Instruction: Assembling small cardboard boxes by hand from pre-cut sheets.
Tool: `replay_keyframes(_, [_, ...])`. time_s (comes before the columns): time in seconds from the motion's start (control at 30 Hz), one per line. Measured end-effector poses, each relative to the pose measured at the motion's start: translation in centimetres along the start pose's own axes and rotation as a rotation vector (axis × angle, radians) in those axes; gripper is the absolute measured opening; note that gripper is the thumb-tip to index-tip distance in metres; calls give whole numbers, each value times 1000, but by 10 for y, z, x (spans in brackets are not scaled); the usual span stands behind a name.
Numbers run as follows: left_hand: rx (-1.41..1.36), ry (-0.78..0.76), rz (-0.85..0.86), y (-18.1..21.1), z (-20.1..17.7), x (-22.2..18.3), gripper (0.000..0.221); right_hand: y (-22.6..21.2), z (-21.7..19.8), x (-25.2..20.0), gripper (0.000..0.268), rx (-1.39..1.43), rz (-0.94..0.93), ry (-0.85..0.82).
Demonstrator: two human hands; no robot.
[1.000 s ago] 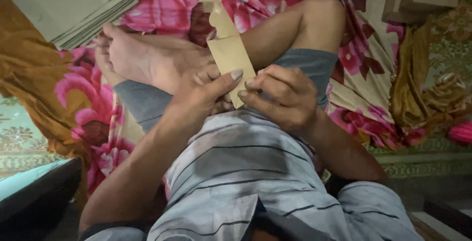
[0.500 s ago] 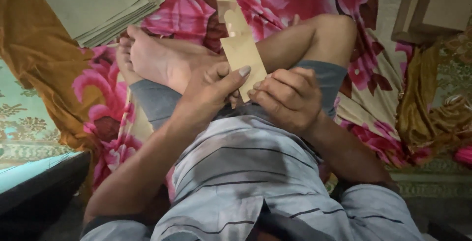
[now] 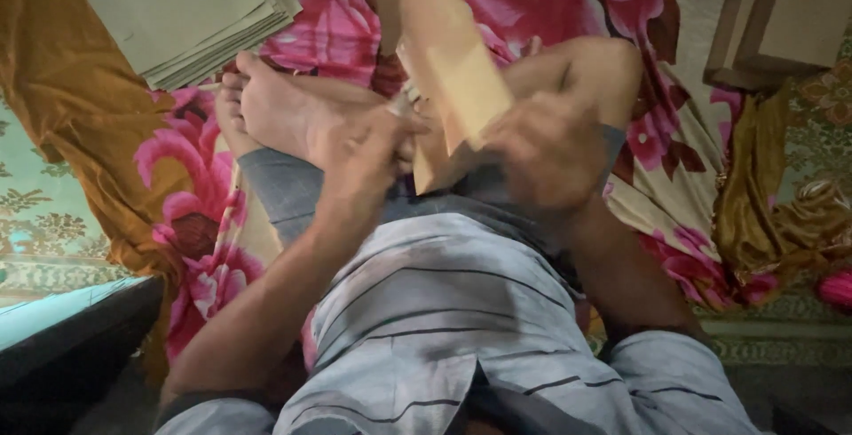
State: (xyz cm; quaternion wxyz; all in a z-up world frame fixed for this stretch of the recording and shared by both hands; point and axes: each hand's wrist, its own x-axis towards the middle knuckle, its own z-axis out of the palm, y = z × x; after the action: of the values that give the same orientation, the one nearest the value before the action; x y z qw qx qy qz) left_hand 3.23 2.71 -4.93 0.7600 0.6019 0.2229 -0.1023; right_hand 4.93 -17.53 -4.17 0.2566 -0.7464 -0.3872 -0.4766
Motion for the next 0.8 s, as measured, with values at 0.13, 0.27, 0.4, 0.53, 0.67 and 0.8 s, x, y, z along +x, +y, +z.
replay_keyframes(0.13, [-21,81,256,15,-16,-15,33,33,-27,18,17,227,266,-55])
replay_keyframes(0.27, [76,283,187,-16,-38,10,24,50,-41,9,13,123,359,74])
replay_keyframes(0.4, [123,135,-369,-15,-29,3,22,41,-54,9,8,101,418,104])
replay_keyframes(0.53, [-23,-184,-477,-69,-21,9,66,27,-61,0,12,15,486,160])
replay_keyframes(0.67, [-179,-413,-494,-71,0,-1,73,4,-58,-19,22,15,668,212])
replay_keyframes(0.8, [-164,-498,-506,-69,11,-1,75,4,-62,-88,19,-25,865,249])
